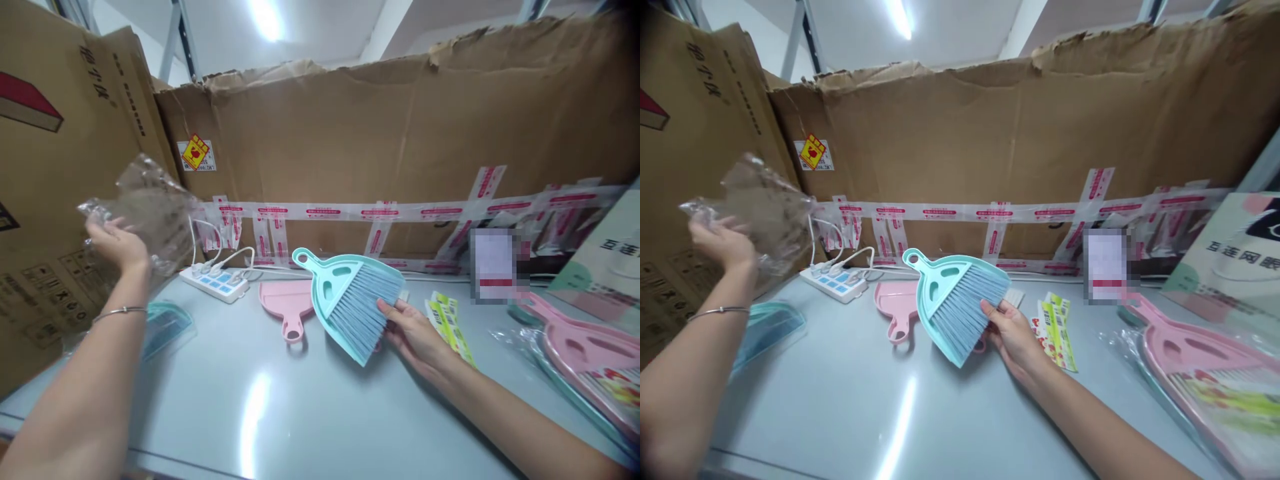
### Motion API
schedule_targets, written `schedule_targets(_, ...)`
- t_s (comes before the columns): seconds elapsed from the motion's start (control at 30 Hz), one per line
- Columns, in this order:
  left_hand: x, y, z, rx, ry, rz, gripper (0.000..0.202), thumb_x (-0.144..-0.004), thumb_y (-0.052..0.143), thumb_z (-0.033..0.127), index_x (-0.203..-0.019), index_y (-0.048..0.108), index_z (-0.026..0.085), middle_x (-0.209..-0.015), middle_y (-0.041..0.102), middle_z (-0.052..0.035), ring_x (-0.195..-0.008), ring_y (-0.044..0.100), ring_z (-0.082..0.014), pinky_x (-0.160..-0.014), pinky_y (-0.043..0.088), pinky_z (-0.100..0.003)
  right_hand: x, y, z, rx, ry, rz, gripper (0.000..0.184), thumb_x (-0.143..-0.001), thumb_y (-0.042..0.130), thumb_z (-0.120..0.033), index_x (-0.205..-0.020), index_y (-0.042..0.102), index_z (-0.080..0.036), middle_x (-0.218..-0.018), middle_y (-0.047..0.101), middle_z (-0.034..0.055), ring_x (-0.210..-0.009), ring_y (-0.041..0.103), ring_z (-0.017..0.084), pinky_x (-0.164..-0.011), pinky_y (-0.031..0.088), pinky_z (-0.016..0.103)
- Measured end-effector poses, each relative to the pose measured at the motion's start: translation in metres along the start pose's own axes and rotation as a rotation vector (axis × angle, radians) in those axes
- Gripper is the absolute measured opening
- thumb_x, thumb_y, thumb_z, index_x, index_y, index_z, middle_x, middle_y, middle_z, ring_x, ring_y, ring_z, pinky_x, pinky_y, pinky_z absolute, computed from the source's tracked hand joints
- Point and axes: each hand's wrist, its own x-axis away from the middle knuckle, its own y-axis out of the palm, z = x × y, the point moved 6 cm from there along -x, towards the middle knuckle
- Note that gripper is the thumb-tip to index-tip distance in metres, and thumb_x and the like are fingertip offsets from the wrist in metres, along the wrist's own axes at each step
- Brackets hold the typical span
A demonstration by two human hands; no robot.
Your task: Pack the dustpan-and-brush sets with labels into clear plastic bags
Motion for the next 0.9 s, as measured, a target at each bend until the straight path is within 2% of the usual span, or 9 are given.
schedule_targets(0.13,0.001,-0.031,-0.033,-0.214,-0.018,0.098,0.071,-0.068,0.055,-0.007,-0.133,0.029,0.006,-0.136,0.045,-0.0202,-0.125,0.042,-0.0293,-0.103,0.027,-0.052,-0.002,0.000,0.003,0.007,0.002,0.000,0.042,-0.055,0.083,-0.039,-0.082,0.058,-0.019,-0.061,0.062,-0.0008,-0.048,0.055,0.016,-0.036,0.046,0.030)
schedule_targets(0.27,0.069,-0.021,0.025,-0.200,0.400,-0.088,0.081,-0.069,0.065,0.007,-0.139,0.023,0.007,-0.151,0.018,-0.0219,-0.141,0.015,-0.0319,-0.110,0.007,-0.057,-0.001,-0.001,0.001,-0.035,-0.007,-0.001,0.043,-0.055,0.083,-0.039,-0.085,0.059,-0.019,-0.060,0.061,-0.0018,-0.047,0.054,0.016,-0.035,0.045,0.030)
schedule_targets(0.33,0.118,-0.007,0.056,-0.006,0.435,-0.357,0.054,-0.075,0.064,0.020,-0.124,0.043,0.010,-0.140,0.039,-0.0175,-0.134,0.030,-0.0297,-0.110,0.019,-0.053,0.000,0.000,0.000,-0.067,0.002,-0.002,0.046,-0.053,0.085,-0.038,-0.087,0.060,-0.019,-0.060,0.061,-0.0024,-0.047,0.054,0.015,-0.036,0.044,0.028)
schedule_targets(0.43,0.211,0.024,0.083,0.377,0.013,-1.221,0.039,-0.084,0.055,0.037,-0.119,0.050,0.020,-0.127,0.053,-0.0116,-0.116,0.051,-0.0258,-0.098,0.042,-0.046,0.003,0.008,0.001,-0.090,0.030,-0.049,0.048,-0.051,0.086,-0.039,-0.087,0.061,-0.019,-0.061,0.061,-0.0025,-0.047,0.052,0.012,-0.041,0.044,0.026)
schedule_targets(0.5,0.261,0.022,0.103,0.614,-0.256,-1.591,0.050,-0.079,0.062,0.040,-0.124,0.049,0.024,-0.130,0.053,-0.0101,-0.110,0.057,-0.0256,-0.090,0.050,-0.041,0.007,0.015,0.004,-0.050,0.072,-0.121,0.045,-0.052,0.086,-0.041,-0.083,0.062,-0.018,-0.064,0.062,-0.0008,-0.051,0.053,0.012,-0.047,0.047,0.025)
schedule_targets(0.63,0.281,0.012,0.119,0.839,-0.539,-1.608,0.050,-0.077,0.067,0.039,-0.123,0.052,0.025,-0.128,0.057,-0.0093,-0.087,0.066,-0.0205,-0.072,0.056,-0.033,0.012,0.020,0.002,0.170,0.075,-0.186,0.039,-0.063,0.078,-0.044,-0.087,0.061,-0.017,-0.081,0.063,0.0052,-0.070,0.060,0.016,-0.065,0.051,0.031)
schedule_targets(0.77,0.272,0.006,0.125,0.911,-0.438,-1.521,0.044,-0.075,0.070,0.037,-0.116,0.058,0.022,-0.130,0.057,-0.0109,-0.104,0.062,-0.0251,-0.080,0.055,-0.035,0.035,0.008,-0.062,0.522,-0.729,0.298,0.035,-0.074,0.066,-0.041,-0.102,0.056,-0.023,-0.102,0.056,0.0067,-0.092,0.056,0.022,-0.079,0.047,0.040)
schedule_targets(0.83,0.272,0.002,0.132,0.939,-0.356,-1.514,0.039,-0.076,0.070,0.036,-0.111,0.060,0.021,-0.132,0.055,-0.0116,-0.113,0.057,-0.0275,-0.087,0.052,-0.037,0.055,0.034,-0.082,0.828,-1.087,0.265,0.029,-0.076,0.065,-0.036,-0.102,0.057,-0.025,-0.105,0.054,0.0067,-0.101,0.052,0.024,-0.088,0.042,0.044)
schedule_targets(0.9,0.273,-0.003,0.143,0.974,-0.292,-1.516,0.036,-0.076,0.069,0.038,-0.107,0.061,0.021,-0.134,0.054,-0.0115,-0.118,0.053,-0.0294,-0.090,0.051,-0.039,0.062,0.065,-0.084,1.092,-1.175,0.038,0.024,-0.078,0.065,-0.033,-0.100,0.060,-0.025,-0.102,0.054,0.0068,-0.099,0.052,0.024,-0.089,0.040,0.045)
